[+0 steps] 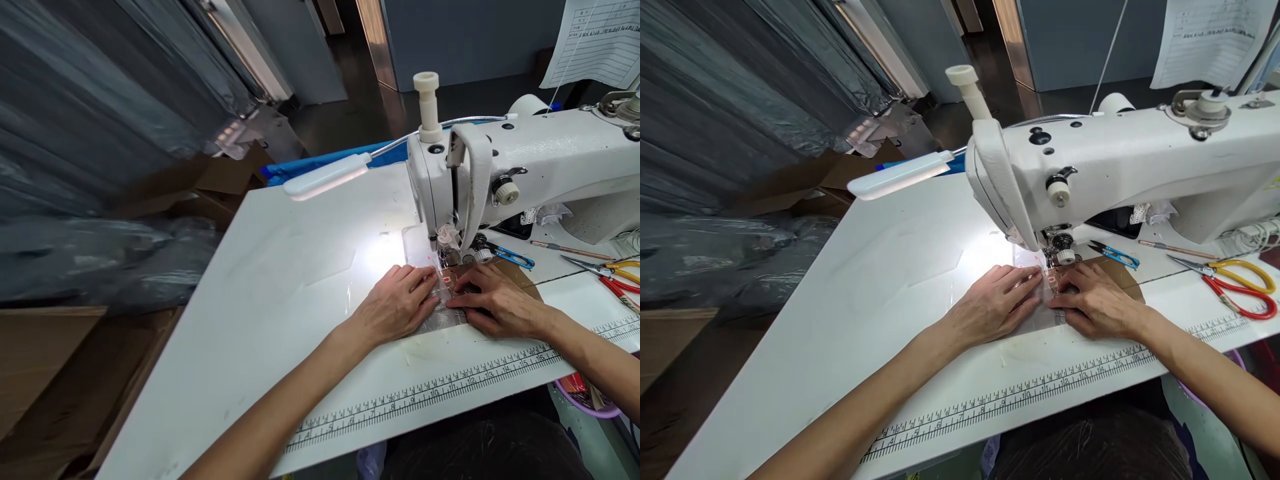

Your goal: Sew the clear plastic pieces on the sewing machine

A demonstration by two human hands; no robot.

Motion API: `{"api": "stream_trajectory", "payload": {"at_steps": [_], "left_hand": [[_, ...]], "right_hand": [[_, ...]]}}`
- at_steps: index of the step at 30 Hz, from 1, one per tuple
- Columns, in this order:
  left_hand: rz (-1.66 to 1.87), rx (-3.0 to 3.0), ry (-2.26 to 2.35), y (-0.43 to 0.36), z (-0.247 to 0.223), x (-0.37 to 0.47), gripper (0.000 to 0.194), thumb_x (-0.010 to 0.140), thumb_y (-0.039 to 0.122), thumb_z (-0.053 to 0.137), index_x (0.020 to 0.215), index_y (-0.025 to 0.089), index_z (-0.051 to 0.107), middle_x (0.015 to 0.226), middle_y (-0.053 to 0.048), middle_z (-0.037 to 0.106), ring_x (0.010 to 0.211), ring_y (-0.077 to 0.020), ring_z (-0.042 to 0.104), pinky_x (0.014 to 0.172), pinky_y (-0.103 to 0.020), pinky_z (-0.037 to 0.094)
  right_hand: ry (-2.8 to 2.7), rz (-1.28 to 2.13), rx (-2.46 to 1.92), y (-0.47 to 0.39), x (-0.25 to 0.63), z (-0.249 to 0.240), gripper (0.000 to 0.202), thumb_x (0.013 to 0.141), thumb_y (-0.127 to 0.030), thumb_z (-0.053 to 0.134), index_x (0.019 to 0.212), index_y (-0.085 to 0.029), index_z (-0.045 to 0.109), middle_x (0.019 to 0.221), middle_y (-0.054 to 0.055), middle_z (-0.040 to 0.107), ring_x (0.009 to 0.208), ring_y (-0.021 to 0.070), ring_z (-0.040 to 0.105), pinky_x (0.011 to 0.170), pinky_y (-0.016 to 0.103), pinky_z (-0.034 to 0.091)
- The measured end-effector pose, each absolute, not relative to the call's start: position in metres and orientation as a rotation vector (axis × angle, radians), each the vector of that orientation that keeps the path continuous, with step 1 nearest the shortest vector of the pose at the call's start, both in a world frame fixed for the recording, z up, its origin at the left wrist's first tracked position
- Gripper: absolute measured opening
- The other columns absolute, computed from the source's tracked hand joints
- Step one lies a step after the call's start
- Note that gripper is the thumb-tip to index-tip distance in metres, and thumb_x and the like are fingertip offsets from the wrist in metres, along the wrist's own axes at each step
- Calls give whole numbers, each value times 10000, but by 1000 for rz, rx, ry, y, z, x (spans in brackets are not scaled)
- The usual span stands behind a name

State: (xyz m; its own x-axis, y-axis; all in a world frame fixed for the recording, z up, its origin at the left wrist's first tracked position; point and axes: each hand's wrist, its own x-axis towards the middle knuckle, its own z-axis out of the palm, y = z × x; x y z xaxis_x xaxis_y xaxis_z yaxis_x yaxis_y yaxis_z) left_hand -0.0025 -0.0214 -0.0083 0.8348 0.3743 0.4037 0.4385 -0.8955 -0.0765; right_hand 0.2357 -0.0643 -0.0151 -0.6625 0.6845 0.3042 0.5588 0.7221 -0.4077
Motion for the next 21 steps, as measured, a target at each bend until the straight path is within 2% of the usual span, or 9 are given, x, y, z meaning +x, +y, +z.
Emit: {"api": "stream_trajectory", "payload": {"at_steps": [4,11,17,21], "left_hand": [[-500,-2824,-612,-24,-11,-2,331,1014,299,388,1132,85,612,1189,-169,669,869,-239,599,692,-381,497],[-225,-2772,-721,-15,-6,4,377,1021,317,340,1184,123,620,1269,-139,639,882,-248,594,737,-406,441],[-229,-2856,-806,1,-3,8,382,1021,302,326,1177,128,628,1116,-119,682,936,-255,592,812,-411,410],[-262,-2922,-875,0,-4,4,441,1027,363,292,1242,127,596,1170,-130,670,975,-268,576,806,-426,407]], "right_hand": [[-2492,380,-971,-66,236,-16,288,897,-186,529,1103,-238,724,1057,98,613,1039,260,516,876,464,460],[-2489,284,-997,-62,231,-18,308,909,-180,481,1149,-201,672,1110,128,572,1057,259,518,894,468,498],[-2479,202,-1065,-56,225,-17,281,926,-173,454,1127,-179,649,1086,140,549,983,240,539,836,417,553],[-2437,197,-1060,-58,227,-20,308,951,-184,437,1205,-197,611,1126,136,531,1022,245,533,876,438,550]]}}
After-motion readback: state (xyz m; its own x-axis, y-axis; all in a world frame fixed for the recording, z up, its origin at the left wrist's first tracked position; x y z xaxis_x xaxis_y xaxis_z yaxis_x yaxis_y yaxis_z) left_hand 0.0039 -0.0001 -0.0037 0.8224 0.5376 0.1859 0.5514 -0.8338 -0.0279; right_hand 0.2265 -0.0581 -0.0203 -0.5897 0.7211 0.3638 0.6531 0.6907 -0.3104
